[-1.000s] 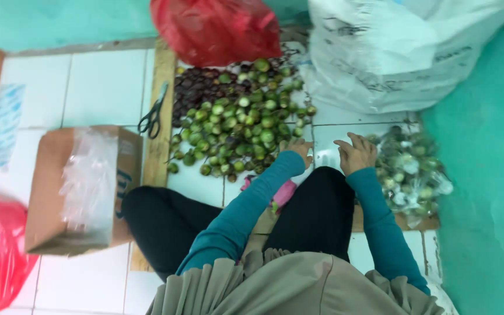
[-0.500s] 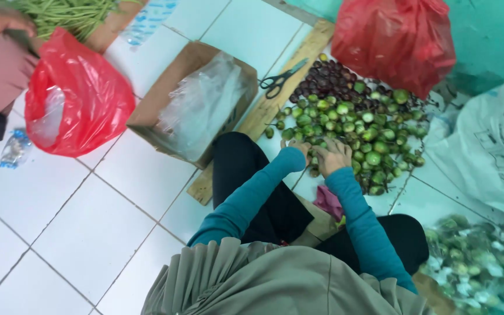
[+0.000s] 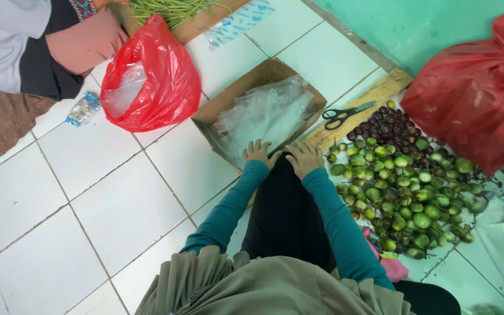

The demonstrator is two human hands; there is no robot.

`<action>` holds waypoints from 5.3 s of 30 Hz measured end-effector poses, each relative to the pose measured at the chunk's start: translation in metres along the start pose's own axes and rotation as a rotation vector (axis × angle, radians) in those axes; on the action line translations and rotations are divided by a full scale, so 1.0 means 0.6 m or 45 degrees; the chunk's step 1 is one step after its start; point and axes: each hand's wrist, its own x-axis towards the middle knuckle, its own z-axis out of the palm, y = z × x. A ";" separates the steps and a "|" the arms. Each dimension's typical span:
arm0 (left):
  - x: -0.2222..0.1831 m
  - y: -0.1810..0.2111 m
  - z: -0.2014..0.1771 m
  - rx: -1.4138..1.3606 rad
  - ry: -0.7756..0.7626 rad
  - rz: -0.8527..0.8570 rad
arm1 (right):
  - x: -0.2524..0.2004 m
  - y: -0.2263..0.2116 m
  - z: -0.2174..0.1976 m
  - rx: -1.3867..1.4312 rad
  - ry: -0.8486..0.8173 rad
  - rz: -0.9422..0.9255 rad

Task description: Bagging small green fruits into plastic bags and tying them with pink strips

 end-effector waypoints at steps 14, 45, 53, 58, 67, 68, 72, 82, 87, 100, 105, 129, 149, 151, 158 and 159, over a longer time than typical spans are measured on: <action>0.079 -0.193 0.169 0.600 -0.007 -0.113 | 0.099 -0.063 0.095 -0.164 0.071 0.022; 0.070 -0.185 0.166 0.487 -0.129 -0.133 | 0.248 -0.097 0.028 -0.618 -0.987 0.378; 0.066 -0.176 0.154 0.560 -0.168 -0.097 | 0.239 -0.139 -0.028 -0.769 -1.054 0.323; 0.058 -0.168 0.147 0.610 -0.189 -0.074 | 0.249 -0.122 -0.003 -0.641 -0.997 0.325; 0.040 -0.112 0.073 0.584 -0.339 -0.073 | 0.211 -0.006 0.130 -0.043 0.094 0.001; 0.034 -0.102 0.062 0.577 -0.349 -0.109 | 0.209 0.010 0.148 0.037 0.177 -0.053; 0.035 -0.105 0.061 0.596 -0.414 -0.060 | 0.137 0.002 0.092 0.314 0.355 -0.119; 0.027 -0.093 0.054 0.581 -0.270 -0.062 | -0.105 -0.025 0.036 0.643 0.670 0.150; 0.039 -0.106 0.064 0.752 -0.305 0.047 | -0.188 0.030 0.112 0.671 0.605 0.284; -0.016 -0.028 0.007 0.769 -0.254 -0.049 | -0.302 0.109 -0.048 0.171 -0.104 0.365; 0.016 -0.056 0.036 0.639 -0.283 -0.174 | -0.406 0.200 -0.048 0.236 -0.045 0.575; -0.149 0.153 0.445 1.025 0.038 0.746 | -0.650 0.398 0.241 0.246 -0.794 1.125; 0.019 0.145 0.444 0.478 0.441 0.936 | -0.660 0.255 -0.025 0.705 0.542 0.857; -0.013 0.149 0.439 0.494 0.641 1.202 | -0.659 0.191 -0.102 1.021 0.823 0.725; -0.054 0.231 0.416 0.441 0.593 1.200 | -0.645 0.140 -0.157 2.282 1.255 0.736; -0.051 0.249 0.413 0.423 0.544 1.109 | -0.644 0.147 -0.151 2.519 1.263 0.795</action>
